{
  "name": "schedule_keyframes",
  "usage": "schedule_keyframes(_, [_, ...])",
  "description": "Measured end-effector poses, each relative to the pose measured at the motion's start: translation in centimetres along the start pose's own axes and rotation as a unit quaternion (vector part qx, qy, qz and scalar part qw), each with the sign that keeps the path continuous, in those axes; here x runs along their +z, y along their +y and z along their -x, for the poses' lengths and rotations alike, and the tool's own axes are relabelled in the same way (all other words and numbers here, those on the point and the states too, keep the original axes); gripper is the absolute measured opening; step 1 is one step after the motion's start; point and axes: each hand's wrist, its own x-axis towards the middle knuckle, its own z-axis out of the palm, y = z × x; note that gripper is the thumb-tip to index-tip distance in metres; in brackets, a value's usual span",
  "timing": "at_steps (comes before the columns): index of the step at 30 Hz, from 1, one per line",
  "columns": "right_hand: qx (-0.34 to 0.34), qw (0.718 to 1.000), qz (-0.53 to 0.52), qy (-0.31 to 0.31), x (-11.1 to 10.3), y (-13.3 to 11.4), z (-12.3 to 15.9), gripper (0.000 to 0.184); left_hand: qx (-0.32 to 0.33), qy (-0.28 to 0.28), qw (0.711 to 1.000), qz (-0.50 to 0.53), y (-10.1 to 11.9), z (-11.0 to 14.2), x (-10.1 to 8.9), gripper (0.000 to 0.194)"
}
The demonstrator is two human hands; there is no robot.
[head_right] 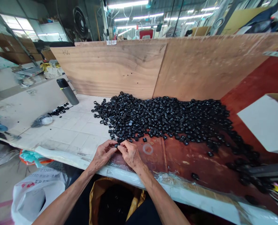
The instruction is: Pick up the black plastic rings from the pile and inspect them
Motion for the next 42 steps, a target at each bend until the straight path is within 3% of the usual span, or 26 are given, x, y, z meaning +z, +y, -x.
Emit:
schedule_keyframes(2, [0.015, 1.000, 0.009, 0.002, 0.1, 0.1, 0.0, 0.030, 0.007, -0.003, 1.000, -0.009, -0.1, 0.0, 0.0, 0.026])
schedule_keyframes(6, [-0.018, 1.000, 0.010, 0.013, 0.1, 0.1, 0.2, 0.015, -0.029, -0.017, 0.999, 0.032, -0.5, 0.1, -0.2, 0.031])
schedule_keyframes(9, [-0.022, 0.999, 0.032, 0.013, 0.0, 0.1, 0.2, 0.024, -0.039, -0.024, 0.998, 0.052, -0.6, 0.1, -0.3, 0.034])
schedule_keyframes(14, [-0.078, 0.997, 0.013, 0.024, 0.0, -0.1, 0.3, 0.009, -0.058, -0.040, 0.994, 0.086, 0.3, 0.2, -0.3, 0.037])
schedule_keyframes(18, [-0.062, 0.998, -0.022, -0.009, 0.1, -0.2, 0.5, 0.009, -0.083, -0.049, 0.988, 0.121, 0.7, 1.1, -0.3, 0.039])
schedule_keyframes(23, [-0.123, 0.992, 0.002, -0.038, 0.3, -0.4, 0.6, 0.009, -0.082, -0.016, 0.991, 0.109, -0.5, 2.5, -0.1, 0.037])
schedule_keyframes(27, [-0.022, 0.999, -0.019, -0.028, 0.6, -0.4, 0.5, 0.009, 0.010, 0.036, 0.999, -0.039, -1.2, 2.7, 0.5, 0.027])
schedule_keyframes(30, [0.061, 0.993, -0.080, -0.054, 0.9, -0.1, 0.4, 0.009, 0.104, 0.071, 0.981, -0.147, -1.5, 2.8, 0.8, 0.023])
schedule_keyframes(35, [0.166, 0.963, -0.169, -0.128, 0.7, -0.1, 0.4, 0.036, 0.181, 0.081, 0.957, -0.210, -1.9, 3.1, 1.1, 0.024])
schedule_keyframes(38, [0.181, 0.956, -0.176, -0.149, 0.4, -0.6, 0.4, 0.046, 0.164, 0.077, 0.964, -0.194, -1.7, 3.1, 1.3, 0.024])
schedule_keyframes(42, [0.091, 0.981, -0.150, -0.085, 0.3, -1.1, 0.5, 0.018, 0.027, 0.073, 0.993, -0.087, -1.3, 2.9, 0.9, 0.026])
